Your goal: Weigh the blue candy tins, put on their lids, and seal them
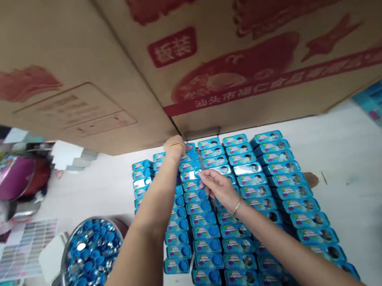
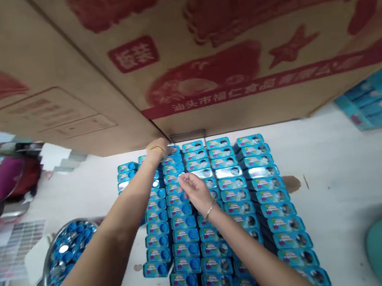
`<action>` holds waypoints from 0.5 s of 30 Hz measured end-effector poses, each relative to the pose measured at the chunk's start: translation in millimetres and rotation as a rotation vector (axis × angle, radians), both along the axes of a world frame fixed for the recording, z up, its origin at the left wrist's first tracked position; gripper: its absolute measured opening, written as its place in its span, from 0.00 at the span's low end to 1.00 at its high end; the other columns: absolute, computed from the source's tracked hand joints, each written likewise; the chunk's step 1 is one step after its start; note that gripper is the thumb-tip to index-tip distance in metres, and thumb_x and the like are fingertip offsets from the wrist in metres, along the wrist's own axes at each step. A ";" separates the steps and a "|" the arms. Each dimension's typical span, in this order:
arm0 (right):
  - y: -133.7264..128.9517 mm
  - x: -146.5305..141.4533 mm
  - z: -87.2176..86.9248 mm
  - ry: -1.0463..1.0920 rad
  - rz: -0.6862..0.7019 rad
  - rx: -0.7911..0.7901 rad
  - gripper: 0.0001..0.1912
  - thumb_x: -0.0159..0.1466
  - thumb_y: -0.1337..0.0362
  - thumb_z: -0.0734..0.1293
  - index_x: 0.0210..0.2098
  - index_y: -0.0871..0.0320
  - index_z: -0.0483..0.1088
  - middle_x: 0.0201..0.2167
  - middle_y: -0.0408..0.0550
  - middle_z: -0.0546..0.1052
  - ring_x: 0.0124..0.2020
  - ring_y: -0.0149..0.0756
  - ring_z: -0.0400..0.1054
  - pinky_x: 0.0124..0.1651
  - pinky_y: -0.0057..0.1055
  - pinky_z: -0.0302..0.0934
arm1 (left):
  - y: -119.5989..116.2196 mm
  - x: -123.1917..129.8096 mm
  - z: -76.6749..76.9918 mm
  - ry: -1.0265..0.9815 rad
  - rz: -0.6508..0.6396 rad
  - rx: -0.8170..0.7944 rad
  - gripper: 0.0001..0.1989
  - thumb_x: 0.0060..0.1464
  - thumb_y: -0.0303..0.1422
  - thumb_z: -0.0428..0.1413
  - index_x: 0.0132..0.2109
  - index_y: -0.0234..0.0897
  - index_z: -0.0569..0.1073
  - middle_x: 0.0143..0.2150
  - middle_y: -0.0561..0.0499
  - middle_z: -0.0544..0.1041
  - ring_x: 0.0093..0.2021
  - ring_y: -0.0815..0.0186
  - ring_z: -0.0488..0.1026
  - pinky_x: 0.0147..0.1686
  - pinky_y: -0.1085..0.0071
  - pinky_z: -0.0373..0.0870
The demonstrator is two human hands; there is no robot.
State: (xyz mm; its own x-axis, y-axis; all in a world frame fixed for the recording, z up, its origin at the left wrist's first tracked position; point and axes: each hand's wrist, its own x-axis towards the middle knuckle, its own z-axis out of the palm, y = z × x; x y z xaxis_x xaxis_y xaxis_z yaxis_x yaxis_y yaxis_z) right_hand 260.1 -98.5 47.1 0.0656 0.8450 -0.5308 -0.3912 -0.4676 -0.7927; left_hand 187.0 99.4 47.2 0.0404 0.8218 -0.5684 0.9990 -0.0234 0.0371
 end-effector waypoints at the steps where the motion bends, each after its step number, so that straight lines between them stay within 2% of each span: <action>1: -8.2 -2.9 1.4 -0.034 0.030 0.000 0.29 0.47 0.39 0.70 0.34 0.57 0.70 0.22 0.41 0.71 0.18 0.27 0.58 0.19 0.26 0.49 | -13.6 -2.1 5.0 -0.044 0.026 0.056 0.24 0.43 0.43 0.65 0.43 0.30 0.77 0.47 0.33 0.77 0.51 0.48 0.73 0.46 0.63 0.68; 3: -27.5 -10.1 1.6 -0.126 0.081 0.005 0.30 0.46 0.38 0.70 0.34 0.57 0.69 0.21 0.41 0.71 0.18 0.28 0.58 0.20 0.27 0.51 | -49.9 -16.3 15.3 -0.123 0.069 0.120 0.19 0.49 0.43 0.61 0.43 0.33 0.76 0.46 0.38 0.77 0.50 0.54 0.74 0.46 0.66 0.68; 4: -37.2 -15.8 0.7 -0.185 0.097 0.028 0.29 0.48 0.38 0.70 0.34 0.57 0.69 0.21 0.42 0.70 0.19 0.29 0.58 0.21 0.28 0.52 | -72.5 -29.9 20.4 -0.261 0.080 0.190 0.18 0.52 0.44 0.59 0.43 0.33 0.76 0.44 0.39 0.78 0.47 0.55 0.75 0.45 0.67 0.69; 6: -54.6 -34.9 -0.7 -0.323 0.129 0.094 0.28 0.50 0.39 0.69 0.36 0.57 0.69 0.25 0.44 0.70 0.21 0.31 0.60 0.23 0.30 0.55 | -127.4 -71.0 30.7 -0.565 0.164 0.358 0.17 0.56 0.45 0.55 0.44 0.35 0.74 0.38 0.44 0.78 0.41 0.60 0.75 0.42 0.69 0.69; 8: -68.1 -67.5 1.9 -0.442 0.211 0.208 0.25 0.54 0.42 0.68 0.40 0.57 0.69 0.32 0.48 0.72 0.26 0.34 0.63 0.27 0.33 0.60 | -194.0 -126.7 41.9 -0.776 0.356 0.503 0.15 0.56 0.44 0.54 0.42 0.37 0.74 0.37 0.47 0.78 0.36 0.65 0.75 0.39 0.71 0.69; 11: -77.7 -141.6 14.2 -0.543 0.464 0.514 0.23 0.59 0.48 0.66 0.48 0.57 0.68 0.46 0.57 0.70 0.42 0.44 0.67 0.43 0.42 0.66 | -300.7 -218.5 55.5 -0.822 0.713 0.626 0.13 0.57 0.43 0.53 0.38 0.38 0.73 0.35 0.49 0.77 0.34 0.66 0.74 0.36 0.72 0.69; 13: -74.9 -201.7 22.0 -0.593 0.678 0.737 0.26 0.61 0.51 0.65 0.55 0.58 0.65 0.54 0.60 0.66 0.54 0.48 0.62 0.55 0.46 0.60 | -364.0 -270.0 57.8 -0.732 0.873 0.650 0.14 0.55 0.44 0.54 0.37 0.38 0.72 0.32 0.50 0.76 0.32 0.65 0.73 0.35 0.70 0.69; 15: -66.5 -262.1 24.0 -0.689 0.885 0.870 0.32 0.61 0.52 0.65 0.60 0.59 0.60 0.60 0.62 0.61 0.60 0.50 0.56 0.60 0.47 0.55 | -415.2 -304.7 54.6 -0.669 0.995 0.617 0.14 0.53 0.45 0.54 0.35 0.38 0.72 0.30 0.51 0.76 0.31 0.65 0.72 0.34 0.70 0.69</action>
State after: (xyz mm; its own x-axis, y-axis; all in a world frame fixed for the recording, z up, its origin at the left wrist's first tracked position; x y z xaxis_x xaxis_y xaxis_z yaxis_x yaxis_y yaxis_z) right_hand -2.0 -165.0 71.1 -0.6212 0.7782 0.0924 0.3459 0.3781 -0.8587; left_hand -117.8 -315.8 101.8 -0.5957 0.7768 -0.2042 0.3967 0.5056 0.7662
